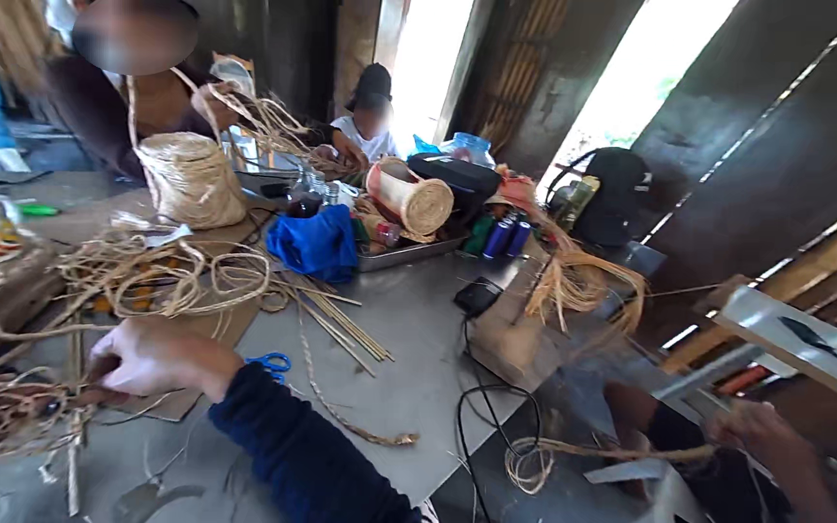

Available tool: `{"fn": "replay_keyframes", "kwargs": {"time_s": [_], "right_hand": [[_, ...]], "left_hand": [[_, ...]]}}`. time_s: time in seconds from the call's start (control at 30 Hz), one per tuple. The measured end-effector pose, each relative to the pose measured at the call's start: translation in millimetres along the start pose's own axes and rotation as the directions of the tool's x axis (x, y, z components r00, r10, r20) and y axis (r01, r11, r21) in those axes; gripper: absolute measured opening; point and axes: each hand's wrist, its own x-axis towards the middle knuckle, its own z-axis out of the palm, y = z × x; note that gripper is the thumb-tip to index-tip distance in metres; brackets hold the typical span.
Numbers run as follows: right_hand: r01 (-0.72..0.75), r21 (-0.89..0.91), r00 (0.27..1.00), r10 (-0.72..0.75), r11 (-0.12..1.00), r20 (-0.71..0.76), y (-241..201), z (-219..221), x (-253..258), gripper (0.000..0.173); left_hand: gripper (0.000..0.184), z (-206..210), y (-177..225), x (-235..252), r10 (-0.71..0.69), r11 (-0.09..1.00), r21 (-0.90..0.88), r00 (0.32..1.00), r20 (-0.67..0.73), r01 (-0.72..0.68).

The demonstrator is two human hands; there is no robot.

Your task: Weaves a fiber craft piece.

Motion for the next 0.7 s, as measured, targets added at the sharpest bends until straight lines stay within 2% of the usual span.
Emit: {"fn": "replay_keyframes", "kwargs": {"time_s": [0.07, 0.17, 0.4, 0.57, 0.7], "right_hand": [[-0.036, 0.036, 0.999, 0.036, 0.999, 0.023, -4.3, -3.9, -3.6, 0.009], [-0.066, 0.079, 0.997, 0.063, 0.995, 0.043, -7.2, -5.9, -5.8, 0.009], [-0.116, 0.104, 0.992, 0.109, 0.988, 0.065, -12.3, -5.7, -9.1, 0.012], [-0.155, 0.232, 0.988, 0.144, 0.960, 0.063, -16.9, -0.3, -10.5, 0.013], [-0.143, 0.352, 0.990, 0.137, 0.925, 0.044, -16.7, 3.9, -10.1, 0.012]], "left_hand": [[0.016, -9.1, -16.0, 8.7, 0.009, 0.999, 0.033, 0.998, -0.063, -0.006], [0.011, -3.1, -11.7, 8.5, -0.003, 0.994, 0.109, 0.988, -0.155, 0.020], [0.012, 2.1, -7.5, 7.9, -0.010, 0.992, 0.125, 0.982, -0.187, 0.034], [0.025, 15.8, 1.6, 4.4, -0.095, 0.992, -0.104, 0.970, -0.223, 0.073], [0.040, 17.8, 3.9, 3.3, -0.151, 0.961, -0.244, 0.986, -0.067, 0.131]]}}
